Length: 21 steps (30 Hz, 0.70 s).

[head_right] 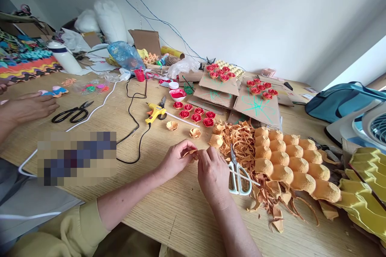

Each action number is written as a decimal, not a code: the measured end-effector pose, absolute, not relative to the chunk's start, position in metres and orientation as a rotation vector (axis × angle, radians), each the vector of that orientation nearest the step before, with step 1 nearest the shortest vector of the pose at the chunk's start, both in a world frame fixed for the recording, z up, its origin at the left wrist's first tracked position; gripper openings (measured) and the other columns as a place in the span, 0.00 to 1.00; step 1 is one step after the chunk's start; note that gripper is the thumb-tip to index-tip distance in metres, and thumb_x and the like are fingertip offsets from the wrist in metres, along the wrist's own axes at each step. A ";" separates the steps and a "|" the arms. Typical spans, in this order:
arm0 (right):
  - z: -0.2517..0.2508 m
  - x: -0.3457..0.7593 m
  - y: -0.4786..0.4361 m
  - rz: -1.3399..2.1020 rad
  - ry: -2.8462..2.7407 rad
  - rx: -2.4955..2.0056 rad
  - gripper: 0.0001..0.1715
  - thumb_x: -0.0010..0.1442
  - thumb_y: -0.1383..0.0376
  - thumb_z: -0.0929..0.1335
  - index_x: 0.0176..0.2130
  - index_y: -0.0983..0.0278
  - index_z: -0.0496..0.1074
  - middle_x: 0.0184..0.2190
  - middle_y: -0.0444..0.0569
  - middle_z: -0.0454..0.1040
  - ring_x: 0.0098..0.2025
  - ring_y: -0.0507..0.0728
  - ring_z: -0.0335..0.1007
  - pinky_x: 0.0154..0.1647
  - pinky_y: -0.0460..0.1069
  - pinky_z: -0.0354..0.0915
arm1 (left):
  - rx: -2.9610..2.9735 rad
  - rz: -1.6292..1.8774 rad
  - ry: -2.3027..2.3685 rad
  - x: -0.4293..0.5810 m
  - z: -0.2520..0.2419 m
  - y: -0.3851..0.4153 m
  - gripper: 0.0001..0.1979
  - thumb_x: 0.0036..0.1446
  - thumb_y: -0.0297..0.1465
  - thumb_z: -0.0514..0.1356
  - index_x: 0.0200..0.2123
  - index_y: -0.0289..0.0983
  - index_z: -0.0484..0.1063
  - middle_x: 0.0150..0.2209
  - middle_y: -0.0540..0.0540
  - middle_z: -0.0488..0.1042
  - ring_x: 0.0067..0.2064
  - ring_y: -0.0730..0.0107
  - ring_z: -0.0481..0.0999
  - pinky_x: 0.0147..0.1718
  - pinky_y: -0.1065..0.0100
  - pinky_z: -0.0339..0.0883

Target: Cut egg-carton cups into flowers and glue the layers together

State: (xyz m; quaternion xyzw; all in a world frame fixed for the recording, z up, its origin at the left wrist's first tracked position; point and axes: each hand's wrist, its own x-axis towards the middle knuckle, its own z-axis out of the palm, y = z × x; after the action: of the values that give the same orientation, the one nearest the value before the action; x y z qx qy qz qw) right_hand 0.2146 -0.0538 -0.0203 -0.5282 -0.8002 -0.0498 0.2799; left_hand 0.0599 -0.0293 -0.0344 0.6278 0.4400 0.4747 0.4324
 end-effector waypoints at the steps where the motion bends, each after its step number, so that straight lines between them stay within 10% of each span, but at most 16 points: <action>1: -0.020 0.215 -0.054 -0.110 -2.122 -1.416 0.11 0.68 0.67 0.62 0.41 0.63 0.74 0.33 0.47 0.70 0.29 0.53 0.63 0.31 0.47 0.54 | 1.580 1.191 1.105 0.060 -0.034 -0.029 0.03 0.60 0.29 0.61 0.35 0.36 0.71 0.30 0.49 0.76 0.30 0.73 0.75 0.30 0.73 0.67; 21: -0.017 0.215 -0.053 -0.098 -2.121 -1.381 0.11 0.70 0.66 0.62 0.41 0.62 0.74 0.33 0.47 0.70 0.30 0.53 0.65 0.32 0.47 0.55 | 1.601 1.227 1.099 0.059 -0.034 -0.030 0.03 0.59 0.30 0.60 0.34 0.36 0.71 0.30 0.50 0.75 0.32 0.72 0.74 0.33 0.72 0.67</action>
State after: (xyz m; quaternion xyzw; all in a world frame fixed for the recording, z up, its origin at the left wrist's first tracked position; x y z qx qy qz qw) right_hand 0.2152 -0.0533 -0.0173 -0.5201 -0.7989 -0.0368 0.2997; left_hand 0.0592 -0.0304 -0.0340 0.6355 0.4365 0.4874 0.4098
